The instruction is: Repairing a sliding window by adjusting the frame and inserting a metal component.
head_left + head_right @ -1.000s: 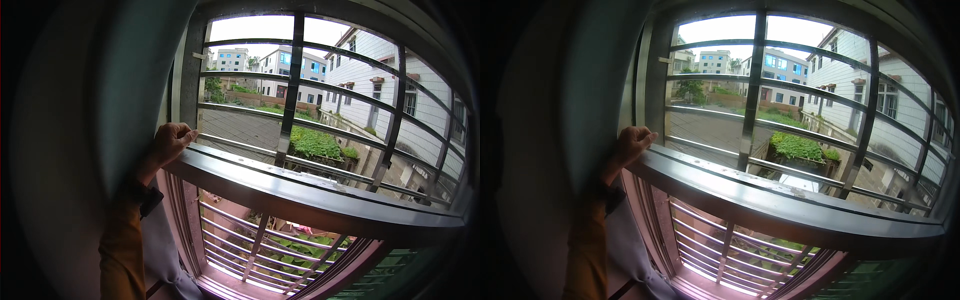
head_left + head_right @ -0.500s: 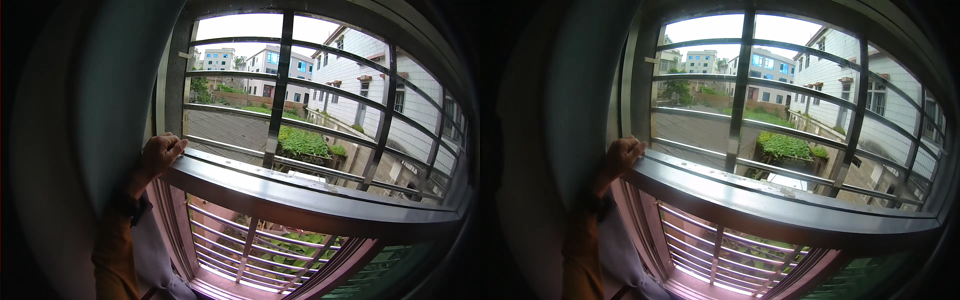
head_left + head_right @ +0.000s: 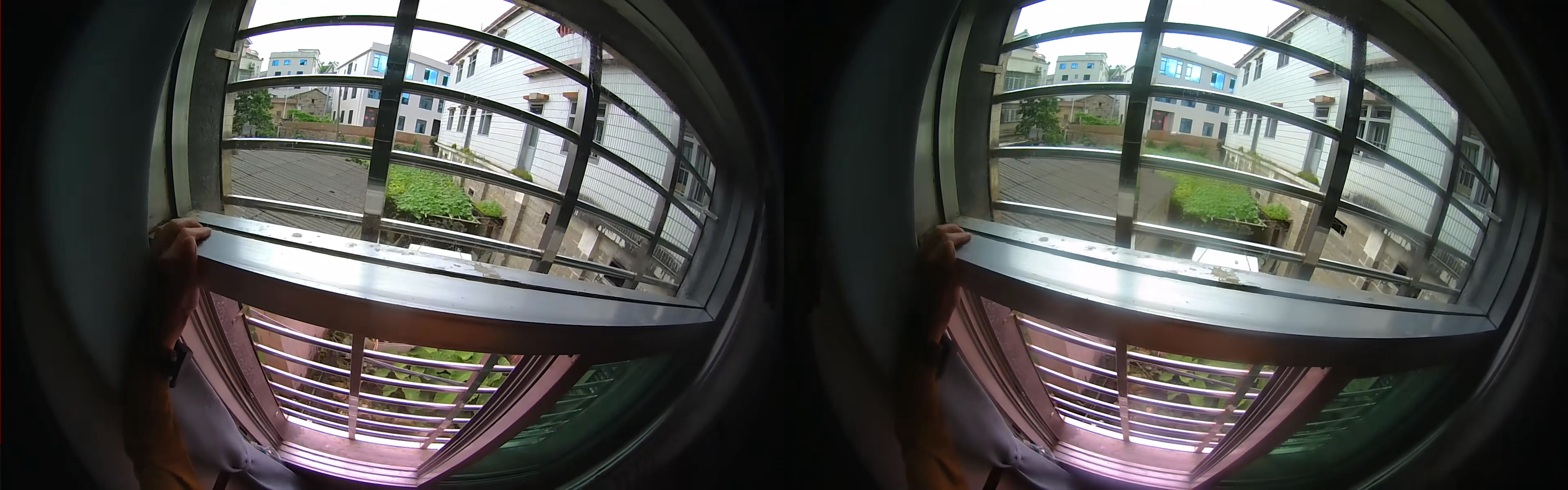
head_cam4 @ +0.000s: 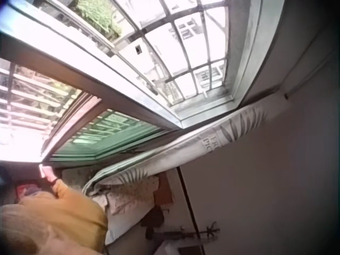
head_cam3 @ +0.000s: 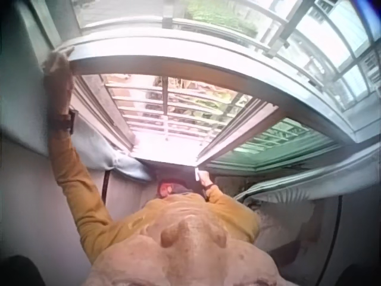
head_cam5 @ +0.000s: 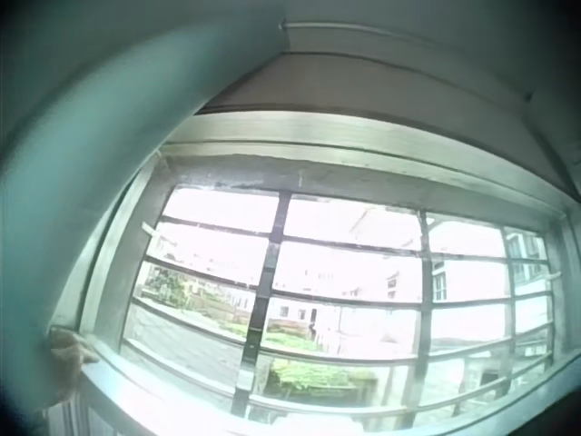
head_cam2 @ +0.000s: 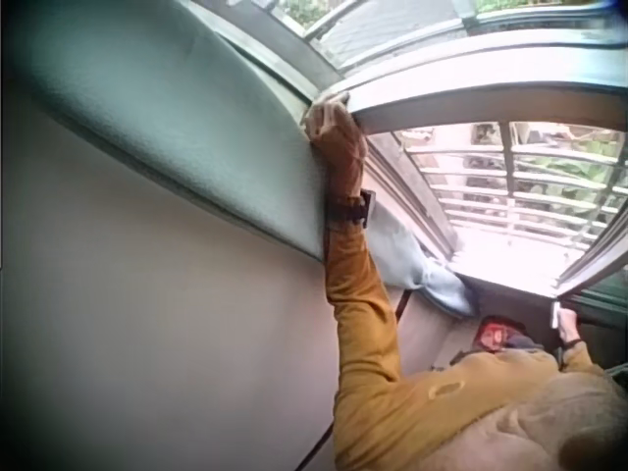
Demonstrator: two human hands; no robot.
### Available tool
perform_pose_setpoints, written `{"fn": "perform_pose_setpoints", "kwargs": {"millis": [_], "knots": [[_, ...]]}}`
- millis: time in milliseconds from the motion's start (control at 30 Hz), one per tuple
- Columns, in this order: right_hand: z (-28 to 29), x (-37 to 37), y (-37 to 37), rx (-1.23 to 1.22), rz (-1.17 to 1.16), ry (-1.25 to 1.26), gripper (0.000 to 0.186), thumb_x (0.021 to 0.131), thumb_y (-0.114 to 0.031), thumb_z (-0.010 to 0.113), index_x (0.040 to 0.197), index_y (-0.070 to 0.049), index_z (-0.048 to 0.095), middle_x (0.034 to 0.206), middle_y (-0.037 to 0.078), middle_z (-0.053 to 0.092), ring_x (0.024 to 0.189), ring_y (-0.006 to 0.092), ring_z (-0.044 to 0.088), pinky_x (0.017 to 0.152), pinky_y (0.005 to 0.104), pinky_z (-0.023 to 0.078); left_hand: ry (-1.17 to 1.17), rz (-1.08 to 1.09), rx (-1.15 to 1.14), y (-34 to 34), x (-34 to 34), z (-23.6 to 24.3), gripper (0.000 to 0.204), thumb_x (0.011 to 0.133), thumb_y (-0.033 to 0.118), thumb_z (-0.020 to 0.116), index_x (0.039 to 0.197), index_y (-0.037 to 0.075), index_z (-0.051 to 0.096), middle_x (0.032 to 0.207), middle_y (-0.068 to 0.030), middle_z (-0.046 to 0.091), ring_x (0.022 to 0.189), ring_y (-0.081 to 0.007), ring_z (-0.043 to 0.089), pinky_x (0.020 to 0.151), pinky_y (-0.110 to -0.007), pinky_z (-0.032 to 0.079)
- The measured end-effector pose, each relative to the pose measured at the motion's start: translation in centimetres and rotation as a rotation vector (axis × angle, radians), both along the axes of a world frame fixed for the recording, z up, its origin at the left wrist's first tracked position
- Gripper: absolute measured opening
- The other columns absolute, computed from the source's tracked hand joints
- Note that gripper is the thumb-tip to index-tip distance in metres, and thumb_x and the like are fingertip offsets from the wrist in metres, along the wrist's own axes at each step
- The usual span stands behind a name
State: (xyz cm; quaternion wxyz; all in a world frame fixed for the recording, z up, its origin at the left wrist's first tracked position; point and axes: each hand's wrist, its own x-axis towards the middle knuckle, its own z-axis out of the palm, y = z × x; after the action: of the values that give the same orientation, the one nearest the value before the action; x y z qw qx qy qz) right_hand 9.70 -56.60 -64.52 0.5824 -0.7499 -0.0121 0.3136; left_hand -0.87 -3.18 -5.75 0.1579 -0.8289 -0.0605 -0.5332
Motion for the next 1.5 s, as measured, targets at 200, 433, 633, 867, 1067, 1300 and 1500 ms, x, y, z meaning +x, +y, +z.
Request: {"fn": "perform_pose_setpoints", "kwargs": {"millis": [200,433,633,867,1067,1300,1500], "knots": [[0.0,-1.9,-1.2,0.022,-0.094,0.014,0.026,0.088,-0.025,0.059,0.067,-0.011,0.064,0.060,0.000,0.057,0.053,0.0104,0.050,0.048,0.0306,0.039,-0.152,-0.145,-0.181,0.5,-0.6,-1.9,0.033,0.100,0.028,0.035,0.107,0.002,0.054,0.113,-0.0154,0.056,0.108,-0.0275,0.053,0.098,-0.037,0.039],[-0.6,-4.6,-2.9,0.047,-0.230,0.043,0.027,0.088,-0.025,0.059,0.065,-0.011,0.064,0.059,-0.002,0.056,0.052,0.0085,0.049,0.047,0.0292,0.038,-0.155,-0.245,-0.266,-0.5,-0.1,-2.0,0.030,0.100,0.027,0.041,0.107,0.001,0.054,0.110,-0.0149,0.056,0.107,-0.0272,0.054,0.097,-0.036,0.040],[-1.5,-6.5,-3.6,0.084,-0.314,0.085,0.028,0.088,-0.024,0.058,0.064,-0.010,0.062,0.059,-0.003,0.055,0.051,0.0074,0.047,0.046,0.0277,0.036,-0.173,-0.235,-0.302,0.0,0.0,-2.2,0.034,0.103,0.019,0.030,0.102,-0.002,0.057,0.105,-0.0154,0.056,0.106,-0.0273,0.053,0.098,-0.038,0.039],[-1.1,-6.7,-3.7,0.083,-0.375,0.061,0.027,0.088,-0.026,0.059,0.067,-0.009,0.063,0.063,-0.005,0.056,0.055,0.0070,0.048,0.048,0.0275,0.037,-0.120,-0.173,-0.285,1.8,0.6,-3.0,0.038,0.103,0.024,0.026,0.109,-0.003,0.053,0.111,-0.0163,0.056,0.109,-0.0270,0.052,0.100,-0.036,0.037],[5.7,-5.8,-2.6,0.146,-0.336,-0.058,0.028,0.092,-0.027,0.055,0.079,-0.005,0.066,0.065,-0.004,0.056,0.057,0.0071,0.049,0.051,0.0264,0.038,-0.138,-0.165,-0.321,1.4,-0.2,-2.7,0.043,0.104,0.028,0.024,0.112,-0.002,0.053,0.113,-0.0156,0.056,0.111,-0.0265,0.052,0.100,-0.036,0.037],[18.4,-5.7,-0.1,0.239,-0.600,-0.353,0.016,0.094,-0.022,0.056,0.094,-0.007,0.062,0.070,-0.002,0.053,0.061,0.0080,0.048,0.055,0.0225,0.040,-0.173,-0.272,-0.332,1.3,0.5,-2.9,0.037,0.103,0.023,0.028,0.106,-0.002,0.056,0.109,-0.0161,0.055,0.109,-0.0271,0.053,0.098,-0.036,0.039],[30.8,-0.2,-0.2,0.402,-0.736,-0.679,0.012,0.093,-0.016,0.056,0.087,-0.005,0.058,0.069,0.000,0.058,0.059,0.0071,0.049,0.056,0.0221,0.040,-0.199,-0.230,-0.250,3.1,0.4,-3.4,0.032,0.102,0.017,0.031,0.104,-0.001,0.058,0.107,-0.0163,0.055,0.108,-0.0275,0.053,0.099,-0.036,0.040]]}}
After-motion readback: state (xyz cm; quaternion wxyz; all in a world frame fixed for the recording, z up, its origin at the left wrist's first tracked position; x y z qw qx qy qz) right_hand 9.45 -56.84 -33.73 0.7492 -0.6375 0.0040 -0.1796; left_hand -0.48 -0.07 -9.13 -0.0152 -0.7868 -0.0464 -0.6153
